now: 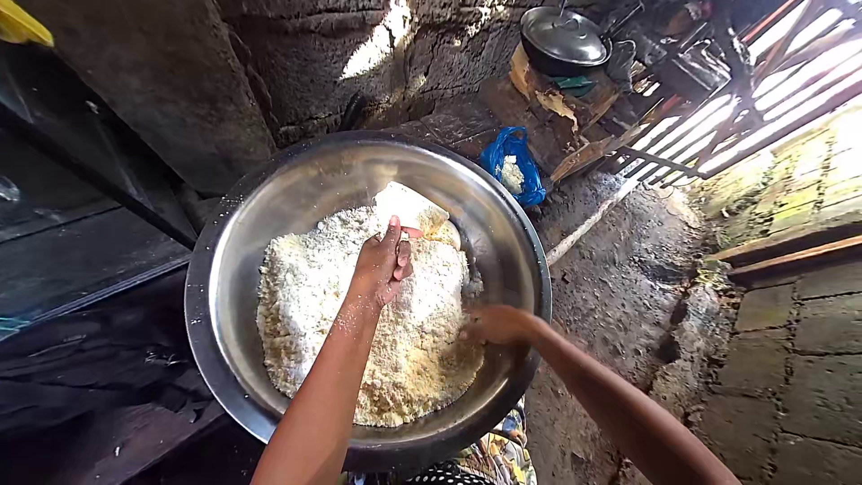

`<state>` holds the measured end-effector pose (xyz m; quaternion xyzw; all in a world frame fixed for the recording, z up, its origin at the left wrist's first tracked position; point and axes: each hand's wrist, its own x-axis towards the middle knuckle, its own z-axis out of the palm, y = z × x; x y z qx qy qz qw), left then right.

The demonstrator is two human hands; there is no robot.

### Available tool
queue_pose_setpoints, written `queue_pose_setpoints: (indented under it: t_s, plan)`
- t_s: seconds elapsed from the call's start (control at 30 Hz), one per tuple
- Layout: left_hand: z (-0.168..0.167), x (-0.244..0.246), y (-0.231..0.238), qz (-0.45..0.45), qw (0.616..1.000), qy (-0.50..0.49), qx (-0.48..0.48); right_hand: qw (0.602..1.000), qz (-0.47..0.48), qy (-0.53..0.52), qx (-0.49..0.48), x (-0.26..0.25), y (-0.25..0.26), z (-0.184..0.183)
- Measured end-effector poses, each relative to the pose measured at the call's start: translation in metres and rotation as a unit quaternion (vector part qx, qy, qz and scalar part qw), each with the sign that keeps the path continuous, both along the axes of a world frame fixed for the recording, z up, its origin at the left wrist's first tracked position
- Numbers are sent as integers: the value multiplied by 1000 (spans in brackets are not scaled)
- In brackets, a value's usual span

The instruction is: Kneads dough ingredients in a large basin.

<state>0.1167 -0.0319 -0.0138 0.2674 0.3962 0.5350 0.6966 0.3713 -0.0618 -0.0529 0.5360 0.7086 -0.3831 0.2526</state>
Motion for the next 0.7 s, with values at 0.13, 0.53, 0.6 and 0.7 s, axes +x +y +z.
queue_pose_setpoints:
  t_s: [0.13, 0.53, 0.6, 0.7]
  plan:
    - [-2, -5, -2, 13, 994, 101, 29, 975, -182, 126, -21, -57, -53, -17]
    - [3, -20, 4, 14, 998, 50, 34, 786, -395, 474, -47, -68, -40, 27]
    - [5, -20, 4, 22, 996, 84, 21, 755, -384, 523, -96, -62, -31, 32]
    - [6, -20, 4, 50, 996, 75, 28, 708, -367, 597, -87, -58, -16, 36]
